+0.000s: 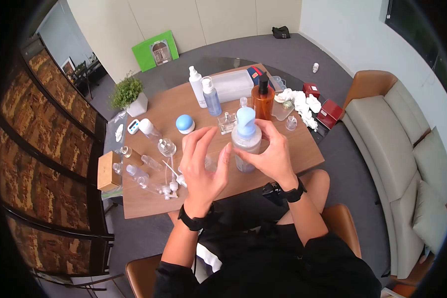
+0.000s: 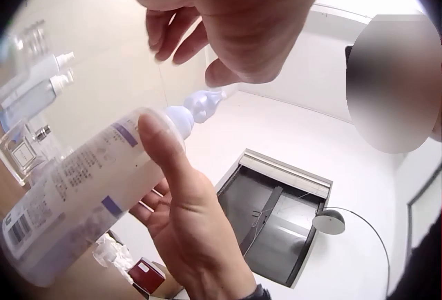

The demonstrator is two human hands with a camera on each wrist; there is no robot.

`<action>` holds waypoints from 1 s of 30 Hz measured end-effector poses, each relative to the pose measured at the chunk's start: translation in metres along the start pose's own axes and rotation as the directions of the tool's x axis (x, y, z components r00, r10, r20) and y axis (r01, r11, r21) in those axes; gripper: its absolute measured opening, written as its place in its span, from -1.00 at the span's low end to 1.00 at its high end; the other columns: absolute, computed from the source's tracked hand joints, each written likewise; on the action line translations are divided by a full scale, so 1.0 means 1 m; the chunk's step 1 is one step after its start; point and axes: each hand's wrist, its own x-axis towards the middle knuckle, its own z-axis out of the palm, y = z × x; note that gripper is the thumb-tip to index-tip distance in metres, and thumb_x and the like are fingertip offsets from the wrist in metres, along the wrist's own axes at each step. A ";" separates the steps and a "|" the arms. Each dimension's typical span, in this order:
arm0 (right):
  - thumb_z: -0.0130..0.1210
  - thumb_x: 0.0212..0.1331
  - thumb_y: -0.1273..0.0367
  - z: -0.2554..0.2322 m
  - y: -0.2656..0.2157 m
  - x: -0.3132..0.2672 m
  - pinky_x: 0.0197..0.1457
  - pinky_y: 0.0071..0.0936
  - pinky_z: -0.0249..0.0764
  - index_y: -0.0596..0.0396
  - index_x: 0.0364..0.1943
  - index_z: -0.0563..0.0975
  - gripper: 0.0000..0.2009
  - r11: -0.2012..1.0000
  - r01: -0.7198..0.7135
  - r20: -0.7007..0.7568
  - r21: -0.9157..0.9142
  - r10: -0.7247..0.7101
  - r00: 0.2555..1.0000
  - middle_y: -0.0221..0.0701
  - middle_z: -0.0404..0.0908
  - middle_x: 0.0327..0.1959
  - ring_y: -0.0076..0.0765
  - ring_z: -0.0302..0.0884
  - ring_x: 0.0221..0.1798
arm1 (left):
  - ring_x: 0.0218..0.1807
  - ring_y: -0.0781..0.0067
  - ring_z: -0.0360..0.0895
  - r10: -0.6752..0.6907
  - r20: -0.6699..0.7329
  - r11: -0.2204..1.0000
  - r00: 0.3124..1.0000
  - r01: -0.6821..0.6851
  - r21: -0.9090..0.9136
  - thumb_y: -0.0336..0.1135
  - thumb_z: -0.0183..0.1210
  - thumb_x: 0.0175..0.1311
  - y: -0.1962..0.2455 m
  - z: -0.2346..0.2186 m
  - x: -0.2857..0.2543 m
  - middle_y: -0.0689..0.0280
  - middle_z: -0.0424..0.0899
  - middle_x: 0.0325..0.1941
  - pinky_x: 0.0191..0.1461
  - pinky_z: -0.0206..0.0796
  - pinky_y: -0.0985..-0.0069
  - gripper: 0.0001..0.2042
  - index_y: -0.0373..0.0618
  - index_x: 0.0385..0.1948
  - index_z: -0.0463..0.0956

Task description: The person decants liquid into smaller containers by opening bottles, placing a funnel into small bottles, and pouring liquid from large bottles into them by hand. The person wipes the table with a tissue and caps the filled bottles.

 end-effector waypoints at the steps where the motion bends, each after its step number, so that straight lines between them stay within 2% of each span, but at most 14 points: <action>1: 0.62 -0.08 0.29 0.000 0.000 0.001 0.09 -0.24 0.66 0.19 0.15 0.54 -0.33 1.000 0.003 -0.016 0.013 -0.003 1.000 -0.15 0.76 -0.07 -0.14 0.78 -0.02 | 0.12 -0.04 0.62 -0.044 0.072 0.998 0.996 0.046 -0.040 -0.41 0.42 0.19 -0.003 0.000 0.007 0.03 0.69 0.10 0.23 0.43 0.21 -0.59 -0.31 0.08 0.63; 3: 0.61 -0.07 0.29 0.002 0.000 -0.002 0.08 -0.23 0.64 0.17 0.17 0.53 -0.32 0.999 0.021 0.004 0.035 -0.021 1.000 -0.18 0.75 -0.05 -0.13 0.76 -0.03 | 0.13 -0.04 0.63 -0.010 0.148 1.000 0.989 0.010 -0.004 -0.31 0.49 0.17 -0.009 0.002 0.019 0.05 0.70 0.11 0.23 0.44 0.19 -0.55 -0.28 0.08 0.64; 6: 0.61 -0.05 0.28 0.004 -0.001 -0.006 0.12 -0.22 0.60 0.16 0.20 0.50 -0.30 0.992 -0.026 0.014 0.120 0.025 1.000 -0.16 0.70 0.05 -0.11 0.72 0.06 | 0.21 -0.09 0.55 -0.039 0.446 0.991 0.894 0.091 -0.095 -0.20 0.50 0.18 -0.020 0.008 0.039 0.03 0.69 0.13 0.33 0.37 0.11 -0.50 -0.29 0.10 0.64; 10: 0.60 -0.03 0.25 0.008 0.012 -0.010 0.16 -0.20 0.58 0.16 0.25 0.45 -0.25 0.990 -0.011 0.014 0.141 0.009 1.000 -0.12 0.65 0.13 -0.05 0.68 0.14 | 0.25 -0.02 0.55 0.069 0.594 0.957 0.802 0.115 -0.267 -0.20 0.47 0.25 -0.038 0.019 0.058 0.06 0.69 0.18 0.36 0.35 0.12 -0.53 -0.25 0.13 0.64; 12: 0.59 -0.02 0.22 0.010 0.018 -0.013 0.21 -0.17 0.56 0.18 0.29 0.41 -0.21 0.998 0.022 0.050 0.060 -0.025 0.998 -0.09 0.61 0.19 -0.02 0.63 0.21 | 0.33 0.09 0.52 0.076 0.693 0.880 0.717 0.279 -0.385 -0.24 0.42 0.33 -0.042 0.022 0.065 0.12 0.67 0.24 0.43 0.31 0.13 -0.57 -0.22 0.18 0.62; 13: 0.59 -0.02 0.22 0.013 0.020 -0.013 0.21 -0.17 0.56 0.18 0.29 0.41 -0.21 0.997 0.024 0.031 0.068 -0.026 0.999 -0.09 0.61 0.19 -0.02 0.63 0.21 | 0.33 0.09 0.52 0.086 0.701 0.886 0.708 0.268 -0.379 -0.24 0.42 0.33 -0.041 0.023 0.068 0.12 0.67 0.24 0.43 0.31 0.13 -0.57 -0.22 0.18 0.62; 16: 0.58 -0.01 0.23 0.021 0.023 -0.017 0.18 -0.12 0.59 0.20 0.30 0.39 -0.20 0.986 -0.026 0.010 0.167 0.025 1.000 -0.07 0.64 0.14 0.04 0.66 0.18 | 0.50 0.16 0.37 0.011 0.788 0.723 0.615 0.540 -0.432 -0.36 0.36 0.37 -0.041 0.025 0.065 0.17 0.62 0.31 0.56 0.21 0.15 -0.60 -0.20 0.22 0.60; 17: 0.57 -0.01 0.23 0.022 0.024 -0.018 0.17 -0.10 0.59 0.20 0.30 0.39 -0.21 0.986 -0.023 -0.002 0.163 0.024 1.000 -0.05 0.65 0.12 0.09 0.67 0.17 | 0.50 0.16 0.37 0.016 0.795 0.731 0.606 0.536 -0.423 -0.36 0.36 0.37 -0.044 0.027 0.063 0.17 0.62 0.31 0.56 0.21 0.15 -0.60 -0.20 0.22 0.60; 19: 0.57 0.00 0.24 0.025 0.027 -0.018 0.15 -0.07 0.60 0.20 0.30 0.39 -0.21 0.986 -0.024 -0.019 0.164 0.027 0.999 -0.03 0.66 0.10 0.13 0.69 0.15 | 0.56 0.14 0.31 0.063 0.744 0.760 0.666 0.451 -0.468 -0.41 0.33 0.37 -0.046 0.029 0.059 0.18 0.64 0.30 0.57 0.20 0.11 -0.64 -0.24 0.18 0.60; 21: 0.55 0.02 0.26 0.029 0.030 -0.017 0.12 -0.04 0.62 0.20 0.29 0.40 -0.24 0.988 0.059 -0.067 0.146 -0.050 0.997 0.00 0.67 0.08 0.19 0.70 0.12 | 0.58 0.13 0.28 0.030 0.718 0.758 0.695 0.453 -0.469 -0.43 0.33 0.35 -0.045 0.032 0.052 0.17 0.66 0.27 0.58 0.19 0.10 -0.66 -0.26 0.14 0.61; 23: 0.54 0.02 0.27 0.030 0.030 -0.018 0.13 -0.04 0.61 0.19 0.28 0.40 -0.26 0.988 0.039 -0.067 0.147 -0.030 0.997 0.01 0.67 0.08 0.20 0.69 0.13 | 0.60 0.11 0.25 0.000 0.688 0.758 0.726 0.449 -0.474 -0.46 0.32 0.33 -0.046 0.036 0.046 0.16 0.67 0.25 0.59 0.17 0.08 -0.67 -0.28 0.11 0.62; 25: 0.54 0.02 0.29 0.030 0.029 -0.019 0.14 -0.05 0.61 0.19 0.28 0.40 -0.27 0.988 0.019 -0.071 0.150 -0.009 0.997 0.02 0.66 0.09 0.20 0.68 0.14 | 0.55 0.15 0.35 0.007 0.616 0.836 0.787 0.334 -0.436 -0.30 0.39 0.36 -0.047 0.040 0.043 0.08 0.68 0.24 0.61 0.15 0.10 -0.62 -0.35 0.09 0.61; 29: 0.54 0.00 0.30 0.032 0.027 -0.020 0.14 -0.06 0.60 0.20 0.24 0.42 -0.29 0.982 0.024 -0.099 0.189 -0.006 0.995 0.04 0.66 0.05 0.21 0.67 0.13 | 0.56 0.14 0.34 -0.077 0.561 0.821 0.824 0.372 -0.434 -0.32 0.40 0.35 -0.033 0.043 0.033 0.09 0.70 0.19 0.60 0.17 0.10 -0.63 -0.36 0.08 0.61; 30: 0.54 -0.01 0.30 0.032 0.027 -0.020 0.14 -0.06 0.60 0.20 0.23 0.42 -0.29 0.979 0.012 -0.088 0.203 0.006 0.996 0.04 0.66 0.04 0.22 0.66 0.13 | 0.52 0.09 0.40 -0.099 0.491 0.858 0.865 0.325 -0.398 -0.37 0.37 0.30 -0.029 0.045 0.031 0.07 0.72 0.16 0.54 0.23 0.09 -0.67 -0.33 0.04 0.64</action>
